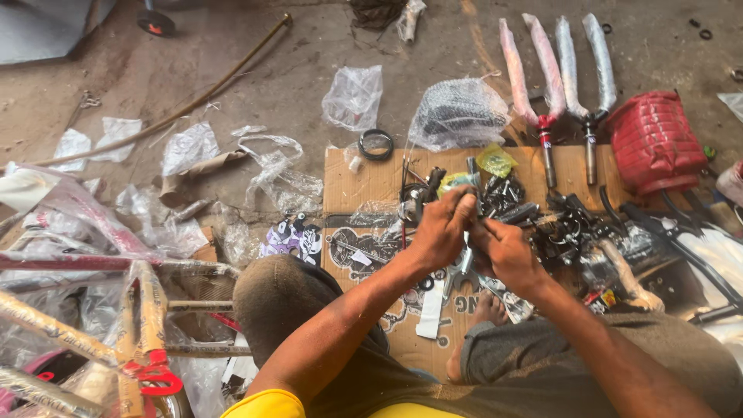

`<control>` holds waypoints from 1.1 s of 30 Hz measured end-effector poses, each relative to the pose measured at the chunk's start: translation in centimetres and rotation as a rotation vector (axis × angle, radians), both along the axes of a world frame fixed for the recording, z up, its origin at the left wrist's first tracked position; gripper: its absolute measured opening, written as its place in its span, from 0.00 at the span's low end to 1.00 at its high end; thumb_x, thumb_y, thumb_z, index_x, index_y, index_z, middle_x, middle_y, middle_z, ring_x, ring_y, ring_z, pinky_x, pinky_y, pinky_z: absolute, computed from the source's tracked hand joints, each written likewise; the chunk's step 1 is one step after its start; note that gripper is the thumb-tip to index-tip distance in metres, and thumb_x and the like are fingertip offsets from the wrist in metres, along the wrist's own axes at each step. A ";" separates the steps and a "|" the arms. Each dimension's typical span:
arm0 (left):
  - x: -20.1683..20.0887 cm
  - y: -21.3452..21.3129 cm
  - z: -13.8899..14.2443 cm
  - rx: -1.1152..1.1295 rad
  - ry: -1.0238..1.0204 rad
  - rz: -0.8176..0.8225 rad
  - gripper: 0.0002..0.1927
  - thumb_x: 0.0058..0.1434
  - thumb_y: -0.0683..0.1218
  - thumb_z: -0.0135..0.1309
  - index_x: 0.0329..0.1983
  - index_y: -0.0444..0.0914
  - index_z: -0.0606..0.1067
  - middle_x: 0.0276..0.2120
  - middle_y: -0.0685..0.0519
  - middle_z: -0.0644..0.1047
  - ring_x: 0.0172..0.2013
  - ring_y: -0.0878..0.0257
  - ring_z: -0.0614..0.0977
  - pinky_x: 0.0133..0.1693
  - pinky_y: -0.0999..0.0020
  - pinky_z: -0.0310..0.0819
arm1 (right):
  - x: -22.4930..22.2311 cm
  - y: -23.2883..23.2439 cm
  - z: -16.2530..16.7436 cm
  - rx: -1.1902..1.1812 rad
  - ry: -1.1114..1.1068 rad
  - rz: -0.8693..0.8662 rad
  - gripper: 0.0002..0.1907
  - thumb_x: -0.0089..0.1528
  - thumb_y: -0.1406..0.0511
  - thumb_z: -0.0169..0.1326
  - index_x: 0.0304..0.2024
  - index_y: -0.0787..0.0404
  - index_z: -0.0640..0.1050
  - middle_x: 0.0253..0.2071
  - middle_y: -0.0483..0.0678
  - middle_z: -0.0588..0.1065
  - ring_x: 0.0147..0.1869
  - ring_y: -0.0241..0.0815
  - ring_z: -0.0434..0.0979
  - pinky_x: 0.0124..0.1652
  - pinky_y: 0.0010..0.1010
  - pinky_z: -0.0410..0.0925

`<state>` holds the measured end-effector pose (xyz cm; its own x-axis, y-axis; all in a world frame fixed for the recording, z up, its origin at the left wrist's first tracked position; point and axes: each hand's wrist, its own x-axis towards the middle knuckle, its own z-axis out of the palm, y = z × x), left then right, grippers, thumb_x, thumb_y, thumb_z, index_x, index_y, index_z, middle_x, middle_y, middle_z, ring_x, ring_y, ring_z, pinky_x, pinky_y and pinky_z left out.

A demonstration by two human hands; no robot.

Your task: The person sits on the floor and assembles bicycle parts by hand. They insert a bolt into a crank arm, tighten it with a nut, and then handle a bicycle fork, inspecting and adjusting its components.

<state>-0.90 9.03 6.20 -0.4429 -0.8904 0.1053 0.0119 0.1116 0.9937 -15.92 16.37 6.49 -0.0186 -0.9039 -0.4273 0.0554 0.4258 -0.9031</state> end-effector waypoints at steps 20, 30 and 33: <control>-0.8 -2.3 1.1 0.203 0.278 0.008 0.27 0.76 0.58 0.38 0.65 0.34 0.72 0.25 0.59 0.71 0.25 0.73 0.70 0.26 0.74 0.66 | -1.1 -3.2 1.5 -0.030 -0.198 -0.019 0.18 0.68 0.54 0.49 0.38 0.62 0.74 0.24 0.43 0.72 0.22 0.32 0.66 0.22 0.26 0.61; -0.8 -0.4 0.9 0.050 -0.033 -0.068 0.18 0.75 0.54 0.45 0.49 0.33 0.73 0.27 0.58 0.72 0.30 0.69 0.73 0.33 0.72 0.70 | -2.8 -0.5 1.3 0.039 -0.142 0.209 0.18 0.71 0.55 0.46 0.38 0.63 0.74 0.24 0.39 0.66 0.23 0.28 0.60 0.21 0.24 0.58; -1.6 -0.3 0.9 0.038 -0.020 -0.062 0.17 0.76 0.54 0.46 0.46 0.34 0.73 0.28 0.55 0.73 0.32 0.67 0.71 0.34 0.69 0.70 | -3.5 -0.6 0.7 -0.113 0.067 0.298 0.20 0.71 0.54 0.44 0.36 0.63 0.74 0.24 0.39 0.68 0.25 0.28 0.64 0.24 0.25 0.62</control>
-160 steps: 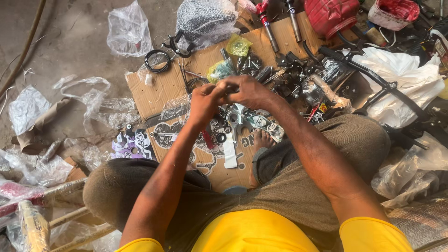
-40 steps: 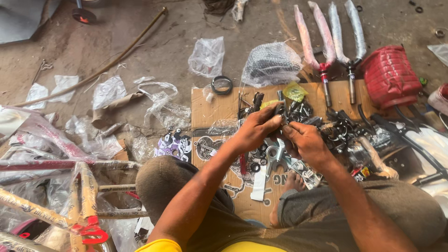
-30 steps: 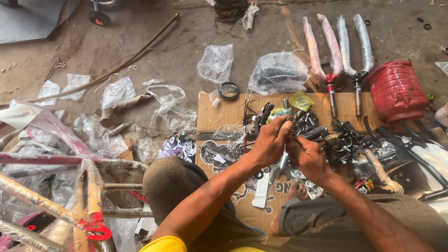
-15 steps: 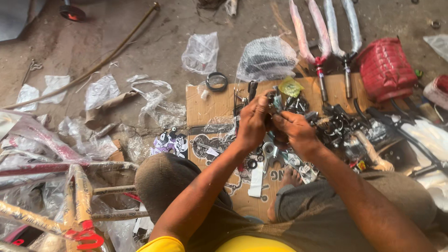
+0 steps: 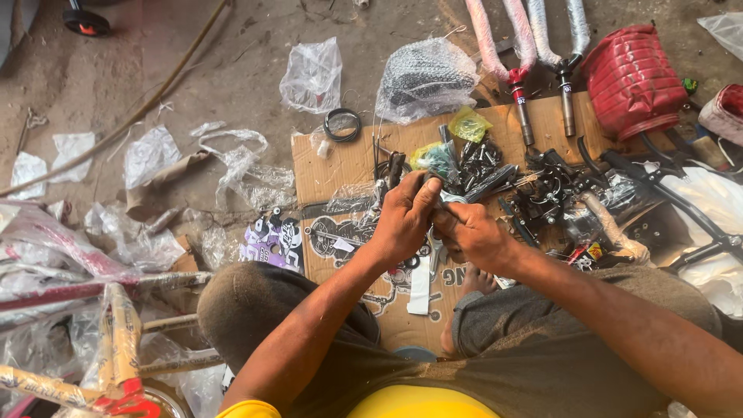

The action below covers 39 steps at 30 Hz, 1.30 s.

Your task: The person sits on the floor and assembles bicycle parts by hand. They insert a bolt into a crank arm, tighten it with a nut, and then handle a bicycle fork, inspecting and adjusting its components.

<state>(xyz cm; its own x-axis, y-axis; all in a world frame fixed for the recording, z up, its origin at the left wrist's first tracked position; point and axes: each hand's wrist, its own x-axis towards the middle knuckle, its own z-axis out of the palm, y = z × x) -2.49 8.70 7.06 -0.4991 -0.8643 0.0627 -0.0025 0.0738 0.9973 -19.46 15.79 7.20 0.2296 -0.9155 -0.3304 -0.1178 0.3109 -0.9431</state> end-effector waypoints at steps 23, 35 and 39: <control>-1.2 -1.9 0.0 0.397 0.358 -0.093 0.27 0.76 0.60 0.35 0.51 0.32 0.72 0.23 0.50 0.74 0.18 0.65 0.74 0.20 0.71 0.67 | -0.3 -0.1 3.5 -0.427 0.517 -0.359 0.09 0.68 0.64 0.53 0.39 0.64 0.80 0.28 0.46 0.75 0.30 0.35 0.74 0.30 0.30 0.68; 2.3 1.5 1.2 0.475 0.063 -0.411 0.25 0.76 0.62 0.39 0.39 0.36 0.69 0.21 0.55 0.66 0.18 0.69 0.66 0.18 0.71 0.58 | -1.5 2.6 2.9 0.345 -0.025 0.123 0.23 0.66 0.49 0.45 0.30 0.60 0.76 0.19 0.45 0.72 0.20 0.40 0.72 0.22 0.33 0.66; 2.6 4.9 2.2 0.285 0.104 -0.527 0.22 0.79 0.60 0.39 0.44 0.36 0.69 0.28 0.57 0.68 0.28 0.67 0.69 0.29 0.70 0.65 | -1.8 7.8 0.8 0.345 -0.399 0.185 0.23 0.69 0.48 0.47 0.31 0.58 0.72 0.21 0.39 0.65 0.23 0.32 0.62 0.24 0.24 0.57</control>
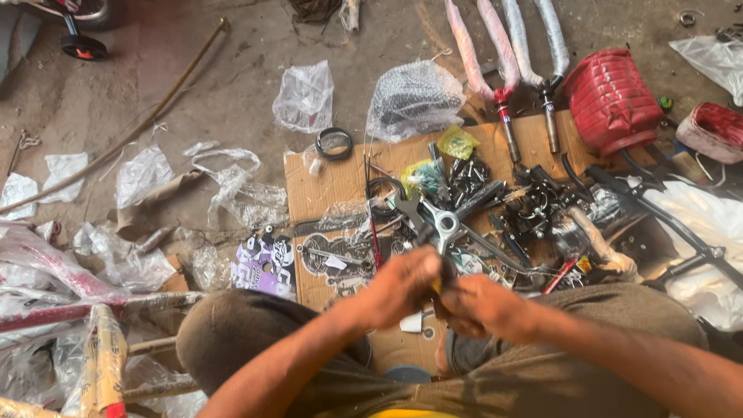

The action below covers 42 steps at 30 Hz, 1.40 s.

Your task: The person sits on the floor and assembles bicycle parts by hand. They insert a bolt into a crank arm, tighten it with a nut, and then handle a bicycle fork, inspecting and adjusting its components.

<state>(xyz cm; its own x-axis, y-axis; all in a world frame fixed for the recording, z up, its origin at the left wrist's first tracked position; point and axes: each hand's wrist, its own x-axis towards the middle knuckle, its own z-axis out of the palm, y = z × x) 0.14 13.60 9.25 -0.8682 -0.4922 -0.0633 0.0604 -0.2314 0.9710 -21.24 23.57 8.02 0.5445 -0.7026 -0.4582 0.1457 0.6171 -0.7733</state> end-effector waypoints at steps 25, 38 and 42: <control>-6.9 -5.5 -2.7 0.664 0.396 0.487 0.38 0.73 0.66 0.38 0.66 0.29 0.65 0.50 0.46 0.77 0.49 0.59 0.79 0.52 0.65 0.74 | 3.2 -10.5 4.6 -1.321 1.350 -0.653 0.10 0.62 0.64 0.63 0.40 0.61 0.76 0.36 0.52 0.77 0.33 0.55 0.79 0.33 0.45 0.71; -4.8 -5.7 -5.9 0.412 0.432 0.619 0.35 0.74 0.61 0.43 0.69 0.27 0.64 0.50 0.46 0.74 0.50 0.62 0.76 0.56 0.66 0.70 | 6.5 -11.4 1.7 -1.240 1.280 -0.682 0.10 0.62 0.73 0.59 0.45 0.64 0.74 0.41 0.55 0.74 0.36 0.58 0.79 0.33 0.44 0.72; -3.8 -6.7 -6.1 0.489 0.454 0.575 0.36 0.76 0.62 0.43 0.69 0.26 0.65 0.50 0.45 0.74 0.51 0.60 0.76 0.56 0.64 0.69 | 7.0 -11.5 2.4 -1.321 1.133 -0.561 0.15 0.56 0.75 0.58 0.46 0.64 0.74 0.42 0.56 0.73 0.38 0.58 0.81 0.34 0.42 0.74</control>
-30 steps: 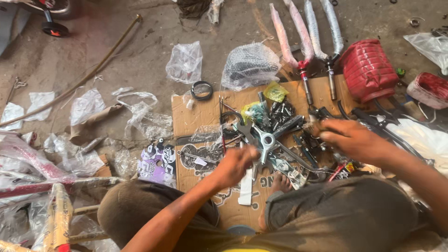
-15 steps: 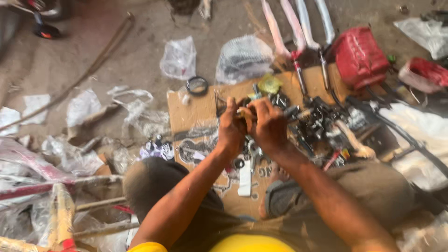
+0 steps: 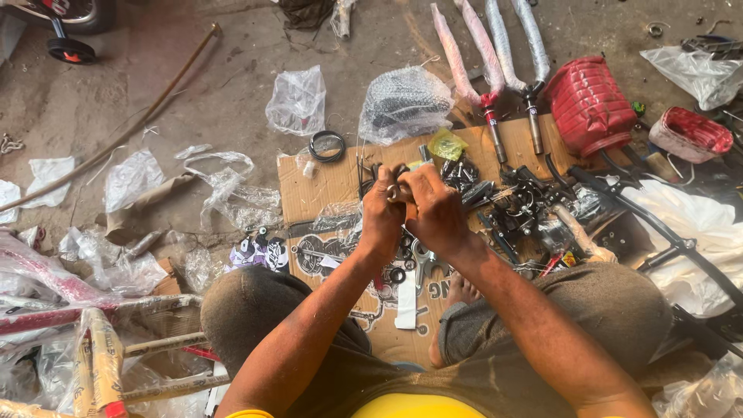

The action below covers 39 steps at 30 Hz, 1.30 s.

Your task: The person sits on the floor and assembles bicycle parts by hand. They insert a bolt into a crank arm, tighten it with a nut, and then handle a bicycle fork, inspecting and adjusting its components.

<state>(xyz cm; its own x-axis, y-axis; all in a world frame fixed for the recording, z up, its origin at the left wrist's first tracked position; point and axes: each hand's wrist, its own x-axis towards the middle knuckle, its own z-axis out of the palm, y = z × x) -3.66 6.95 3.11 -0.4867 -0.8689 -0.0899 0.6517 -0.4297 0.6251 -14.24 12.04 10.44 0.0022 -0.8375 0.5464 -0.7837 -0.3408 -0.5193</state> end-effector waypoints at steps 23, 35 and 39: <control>2.1 -2.2 3.3 -0.062 -0.132 -0.094 0.28 0.72 0.50 0.42 0.71 0.31 0.62 0.57 0.39 0.76 0.53 0.55 0.80 0.53 0.62 0.77 | -0.7 1.0 -4.3 0.126 -0.279 -0.133 0.09 0.69 0.66 0.54 0.37 0.66 0.74 0.28 0.51 0.69 0.30 0.42 0.70 0.31 0.38 0.64; 3.2 -4.0 3.0 -0.068 -0.221 -0.208 0.28 0.65 0.38 0.54 0.69 0.25 0.69 0.47 0.42 0.78 0.39 0.60 0.79 0.42 0.63 0.75 | -2.5 1.5 -3.0 0.079 -0.293 -0.121 0.05 0.69 0.69 0.54 0.44 0.66 0.77 0.28 0.49 0.73 0.30 0.39 0.72 0.31 0.34 0.65; 2.1 -2.8 3.7 -0.260 -0.220 -0.137 0.31 0.63 0.38 0.58 0.69 0.30 0.66 0.51 0.48 0.79 0.47 0.64 0.82 0.49 0.70 0.78 | -2.2 1.6 -3.3 0.052 -0.439 -0.175 0.05 0.69 0.69 0.55 0.45 0.65 0.78 0.31 0.47 0.76 0.33 0.37 0.75 0.33 0.33 0.68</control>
<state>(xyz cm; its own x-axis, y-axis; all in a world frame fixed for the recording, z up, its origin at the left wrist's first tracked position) -1.57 4.12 6.76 -0.5934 -0.8049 0.0100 0.4372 -0.3118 0.8436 -16.44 13.68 7.13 -0.3627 -0.8312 0.4214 -0.5298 -0.1881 -0.8270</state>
